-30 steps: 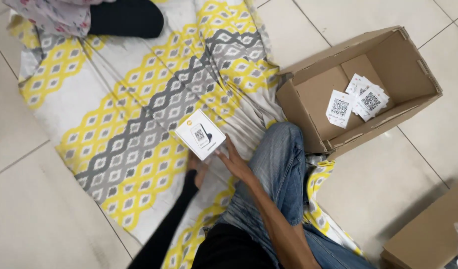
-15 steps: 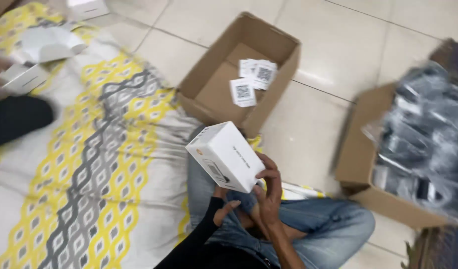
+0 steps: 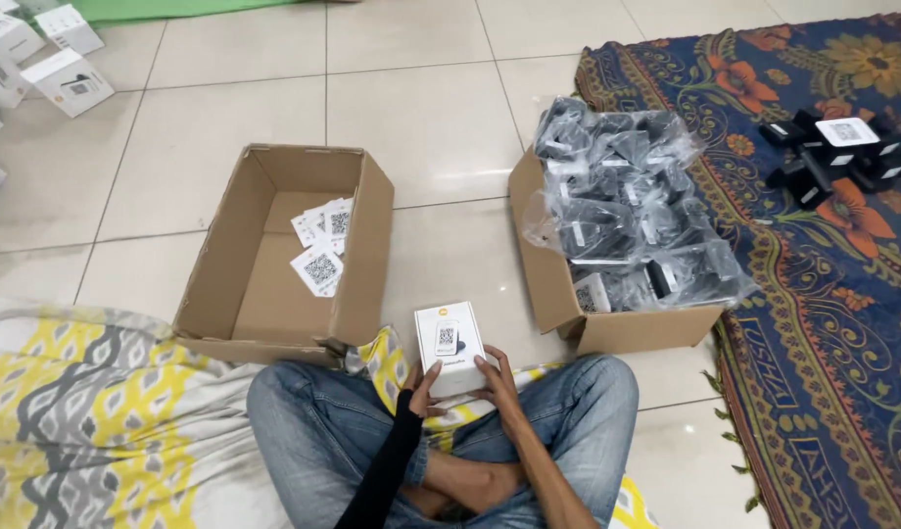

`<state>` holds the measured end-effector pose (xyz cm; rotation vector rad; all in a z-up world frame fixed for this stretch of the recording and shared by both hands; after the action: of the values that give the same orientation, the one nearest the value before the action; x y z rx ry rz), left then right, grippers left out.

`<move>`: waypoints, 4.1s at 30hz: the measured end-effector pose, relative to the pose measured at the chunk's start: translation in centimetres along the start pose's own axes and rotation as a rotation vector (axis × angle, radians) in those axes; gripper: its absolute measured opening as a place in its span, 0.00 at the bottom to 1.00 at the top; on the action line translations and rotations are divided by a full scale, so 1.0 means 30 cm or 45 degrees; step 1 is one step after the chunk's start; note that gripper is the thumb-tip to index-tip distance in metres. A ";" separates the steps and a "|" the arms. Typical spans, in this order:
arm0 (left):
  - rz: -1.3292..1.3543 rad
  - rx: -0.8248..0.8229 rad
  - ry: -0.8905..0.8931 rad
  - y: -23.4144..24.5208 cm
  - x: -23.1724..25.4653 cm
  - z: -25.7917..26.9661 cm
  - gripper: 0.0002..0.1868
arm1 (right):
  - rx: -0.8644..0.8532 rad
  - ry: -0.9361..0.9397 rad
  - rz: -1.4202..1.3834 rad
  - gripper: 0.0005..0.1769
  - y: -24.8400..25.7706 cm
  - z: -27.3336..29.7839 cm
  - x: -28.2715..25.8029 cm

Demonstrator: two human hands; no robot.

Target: The person sits on the floor and repeatedly packs small white devices into white retail boxes. They open each box, place a device inside, and close the lid, then set the packed box aside. The process is repeated for multiple units.

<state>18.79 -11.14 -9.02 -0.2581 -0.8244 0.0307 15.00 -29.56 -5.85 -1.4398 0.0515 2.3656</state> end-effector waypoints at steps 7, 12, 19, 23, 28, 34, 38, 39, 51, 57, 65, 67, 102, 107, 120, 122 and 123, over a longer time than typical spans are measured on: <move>-1.553 0.376 -1.367 -0.169 0.392 0.488 0.64 | 0.049 -0.036 0.153 0.37 -0.002 0.028 0.002; -1.959 0.000 -1.353 -0.209 0.367 0.359 0.54 | -0.077 0.041 -0.481 0.34 0.046 0.150 0.094; -1.673 -0.211 -1.487 -0.141 0.262 -0.025 0.15 | -0.238 0.988 1.098 0.27 -0.202 0.429 -0.240; -1.620 -0.271 -1.662 -0.141 0.316 -0.072 0.12 | -0.110 1.208 1.446 0.31 -0.283 0.304 -0.315; -1.810 -0.301 -1.346 -0.163 0.512 -0.099 0.18 | -0.068 1.352 1.606 0.31 -0.282 0.245 -0.307; -1.385 0.032 -1.536 -0.146 0.914 0.149 0.26 | -0.200 1.234 1.717 0.30 -0.283 0.214 -0.262; -1.649 0.290 -1.936 -0.279 0.923 0.402 0.21 | -0.233 1.213 1.736 0.32 -0.283 0.215 -0.279; -1.785 -0.050 -1.857 -0.309 0.794 0.324 0.13 | -0.219 1.225 1.744 0.31 -0.279 0.217 -0.284; -2.099 -0.248 -1.422 -0.219 0.408 -0.051 0.40 | -0.208 1.182 1.512 0.16 -0.223 0.298 -0.331; -2.062 -0.381 -1.392 -0.194 0.320 -0.358 0.27 | -0.188 1.195 1.559 0.15 -0.196 0.296 -0.317; -1.927 -0.467 -1.430 -0.288 0.439 -0.172 0.36 | -0.175 1.207 1.618 0.28 -0.253 0.263 -0.387; -2.046 -0.386 -1.386 -0.327 0.435 -0.119 0.41 | -0.168 1.205 1.698 0.28 -0.261 0.238 -0.372; -1.898 -0.160 -1.421 -0.218 0.490 -0.004 0.42 | -0.191 0.995 1.708 0.51 -0.260 -0.155 -0.409; -1.914 -0.179 -1.468 -0.228 0.410 0.032 0.36 | -0.077 0.889 1.608 0.51 -0.231 -0.038 -0.370; -1.600 -0.143 -1.430 -0.553 0.536 0.265 0.27 | 0.597 0.749 1.613 0.24 0.535 0.023 -0.893; -1.551 -0.185 -1.460 -0.609 0.484 0.284 0.27 | 0.485 0.515 1.677 0.27 0.644 -0.183 -0.771; -1.502 -0.234 -1.487 -0.636 0.460 0.296 0.27 | 0.372 0.272 1.730 0.29 0.700 -0.296 -0.683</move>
<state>20.32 -25.95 11.28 0.1492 -2.0376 -1.0963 24.05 -57.03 4.30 -1.7391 1.8526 2.8064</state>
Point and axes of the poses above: each hand's wrist, its own z-axis away from the middle knuckle, its own y-axis out of the back of the hand, x = y × z, the point moved 9 cm from there along -z, towards the middle knuckle, and after that the axes turned 2 degrees about z, right-handed, at the moved point
